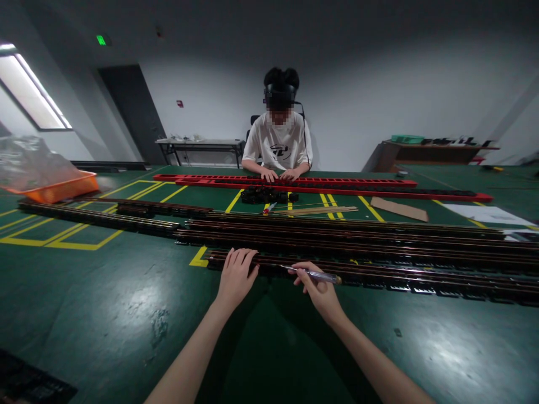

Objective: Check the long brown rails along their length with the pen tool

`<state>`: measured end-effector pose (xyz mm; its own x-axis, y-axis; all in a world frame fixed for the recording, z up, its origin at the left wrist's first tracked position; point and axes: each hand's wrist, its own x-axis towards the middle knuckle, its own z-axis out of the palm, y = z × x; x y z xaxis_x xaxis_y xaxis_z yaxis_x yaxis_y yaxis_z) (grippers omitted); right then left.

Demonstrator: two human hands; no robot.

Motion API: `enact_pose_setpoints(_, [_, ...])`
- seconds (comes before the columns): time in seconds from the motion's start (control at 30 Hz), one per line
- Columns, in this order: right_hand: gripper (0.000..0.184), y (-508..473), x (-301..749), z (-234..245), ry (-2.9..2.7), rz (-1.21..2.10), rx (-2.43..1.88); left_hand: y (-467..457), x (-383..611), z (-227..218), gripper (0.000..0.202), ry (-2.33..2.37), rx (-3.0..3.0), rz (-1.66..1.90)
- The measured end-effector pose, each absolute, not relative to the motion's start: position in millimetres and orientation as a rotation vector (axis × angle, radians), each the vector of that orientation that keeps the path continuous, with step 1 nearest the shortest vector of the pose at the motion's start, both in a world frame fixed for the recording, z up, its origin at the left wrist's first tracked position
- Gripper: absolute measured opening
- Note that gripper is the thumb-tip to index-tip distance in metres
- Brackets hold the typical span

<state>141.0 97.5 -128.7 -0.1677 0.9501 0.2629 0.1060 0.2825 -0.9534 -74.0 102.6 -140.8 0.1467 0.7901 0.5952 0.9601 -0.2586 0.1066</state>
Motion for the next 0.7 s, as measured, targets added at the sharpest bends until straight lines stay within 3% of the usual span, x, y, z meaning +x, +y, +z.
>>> enact_pose_setpoints(0.7, [0.036, 101.5, 144.7, -131.2, -1.548, 1.077, -1.001, 100.8, -74.5, -140.7, 0.033, -1.695, -2.092, -0.781])
